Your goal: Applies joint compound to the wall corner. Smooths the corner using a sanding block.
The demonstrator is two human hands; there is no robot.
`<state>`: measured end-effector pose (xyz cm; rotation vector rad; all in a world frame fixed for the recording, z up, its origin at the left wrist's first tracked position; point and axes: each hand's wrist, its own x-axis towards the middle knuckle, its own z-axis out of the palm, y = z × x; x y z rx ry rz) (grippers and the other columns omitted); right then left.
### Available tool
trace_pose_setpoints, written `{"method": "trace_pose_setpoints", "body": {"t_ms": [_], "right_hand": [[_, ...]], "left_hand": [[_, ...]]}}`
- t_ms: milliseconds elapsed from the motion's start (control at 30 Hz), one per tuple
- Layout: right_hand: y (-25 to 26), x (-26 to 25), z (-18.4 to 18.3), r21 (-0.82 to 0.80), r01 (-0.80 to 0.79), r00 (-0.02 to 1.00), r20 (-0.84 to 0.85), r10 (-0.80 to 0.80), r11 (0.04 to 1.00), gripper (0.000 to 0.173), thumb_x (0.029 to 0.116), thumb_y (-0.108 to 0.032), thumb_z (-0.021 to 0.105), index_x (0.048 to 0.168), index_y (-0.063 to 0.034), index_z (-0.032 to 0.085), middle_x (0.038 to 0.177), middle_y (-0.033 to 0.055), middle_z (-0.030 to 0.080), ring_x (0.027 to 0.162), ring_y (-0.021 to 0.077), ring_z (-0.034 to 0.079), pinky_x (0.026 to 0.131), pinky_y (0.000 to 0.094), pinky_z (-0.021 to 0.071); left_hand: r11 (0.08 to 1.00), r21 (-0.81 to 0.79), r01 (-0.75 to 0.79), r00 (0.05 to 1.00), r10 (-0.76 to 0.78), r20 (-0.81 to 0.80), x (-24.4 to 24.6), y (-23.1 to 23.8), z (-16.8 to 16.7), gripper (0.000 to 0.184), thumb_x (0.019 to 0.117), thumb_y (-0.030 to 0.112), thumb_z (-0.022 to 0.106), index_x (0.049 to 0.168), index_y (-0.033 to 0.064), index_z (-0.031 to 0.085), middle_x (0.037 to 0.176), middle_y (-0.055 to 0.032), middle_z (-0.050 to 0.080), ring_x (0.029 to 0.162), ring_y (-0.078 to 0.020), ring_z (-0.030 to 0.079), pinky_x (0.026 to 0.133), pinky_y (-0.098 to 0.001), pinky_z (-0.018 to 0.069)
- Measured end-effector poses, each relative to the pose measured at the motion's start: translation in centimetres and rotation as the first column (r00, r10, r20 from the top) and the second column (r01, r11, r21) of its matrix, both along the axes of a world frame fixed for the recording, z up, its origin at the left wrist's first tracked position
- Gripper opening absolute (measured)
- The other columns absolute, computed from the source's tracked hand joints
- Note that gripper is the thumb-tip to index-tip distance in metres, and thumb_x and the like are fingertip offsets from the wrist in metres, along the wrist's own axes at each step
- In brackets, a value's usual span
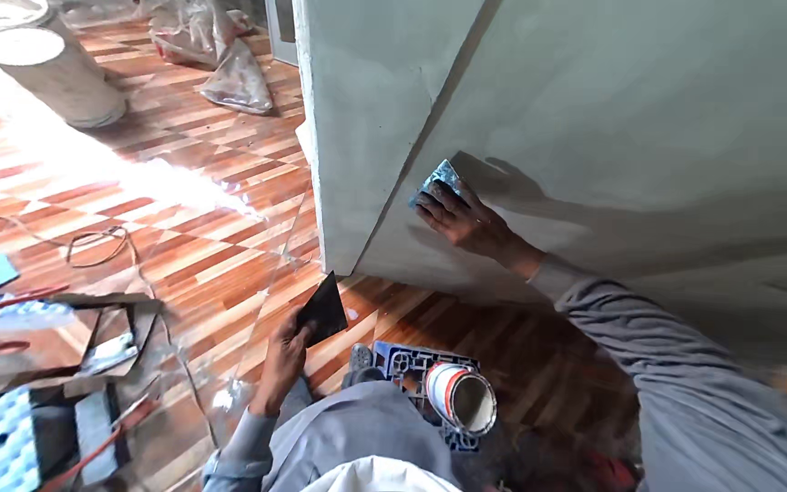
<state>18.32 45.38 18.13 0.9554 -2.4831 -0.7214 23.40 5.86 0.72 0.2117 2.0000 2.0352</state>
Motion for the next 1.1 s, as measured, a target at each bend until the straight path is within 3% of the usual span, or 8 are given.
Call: {"method": "trace_pose_setpoints", "body": {"t_ms": [167,367,467,567,700,1100], "right_hand": [[1.2,-3.9,2.0,0.276,-0.187,0.982,0.066,0.175,0.943,0.042,0.1042,-0.001,0.04,0.143,0.0047,0.054,0.155,0.0197,0.048,0.149,0.035,0.037,0.123,0.059,0.02],[2.2,-6.7,0.6,0.322,-0.277,0.96,0.064,0.272,0.905,0.04,0.1047,-0.002,0.04,0.139,0.0069,0.057,0.149,0.0233,0.053,0.146,0.0394,0.041,0.121,0.0619,0.0221],[2.4,-7.1,0.2,0.382,-0.238,0.969,0.029,0.245,0.893,0.04,0.1054,-0.002,0.039,0.141,0.0067,0.055,0.151,0.0221,0.051,0.147,0.0383,0.04,0.122,0.0602,0.0219],[3.0,-7.4,-0.9,0.304,-0.186,0.978,-0.035,0.206,0.934,0.044,0.1055,-0.002,0.037,0.148,0.0058,0.048,0.157,0.0206,0.045,0.15,0.0354,0.035,0.124,0.0574,0.0158],[2.7,-6.9,-1.2,0.271,-0.112,0.987,-0.082,0.139,0.956,0.044,0.1054,0.001,0.038,0.147,0.0032,0.051,0.156,0.0156,0.049,0.149,0.0318,0.038,0.125,0.0551,0.0161],[5.4,-3.3,-2.0,0.258,0.019,0.996,-0.089,0.004,0.966,0.042,0.1056,0.003,0.037,0.144,0.0061,0.051,0.155,0.0175,0.049,0.15,0.0323,0.037,0.125,0.0561,0.0161]], "left_hand": [[0.997,-0.03,-0.076,0.997,0.077,0.026,2.0,0.4,-0.8,0.032,0.0951,0.004,0.055,0.126,-0.0005,0.065,0.112,-0.0071,0.073,0.103,-0.0113,0.07,0.094,-0.033,0.0585],[0.984,0.003,-0.176,0.983,0.175,0.049,3.0,0.7,-0.7,0.033,0.094,0.004,0.056,0.125,0.0006,0.065,0.111,-0.0059,0.074,0.101,-0.0105,0.071,0.092,-0.0312,0.059],[0.98,0.014,-0.199,0.979,0.198,0.059,3.2,0.8,-0.7,0.032,0.0933,0.003,0.056,0.124,0.0002,0.065,0.109,-0.0051,0.074,0.099,-0.0094,0.071,0.09,-0.0299,0.0592],[0.98,0.018,-0.197,0.979,0.195,0.064,3.3,1.2,-0.9,0.031,0.093,0.004,0.056,0.122,0.0007,0.066,0.107,-0.0049,0.074,0.097,-0.0096,0.071,0.088,-0.0297,0.0594],[0.986,0.018,-0.169,0.982,0.167,0.086,3.5,2.2,-1.0,0.03,0.0926,0.004,0.057,0.121,0.0008,0.066,0.108,-0.0063,0.074,0.098,-0.0114,0.071,0.089,-0.0308,0.0595],[0.999,0.034,-0.036,0.991,0.031,0.13,2.8,4.7,-0.4,0.032,0.0934,0.001,0.056,0.124,-0.0003,0.064,0.11,-0.0063,0.073,0.1,-0.012,0.07,0.09,-0.0311,0.0591]]}}
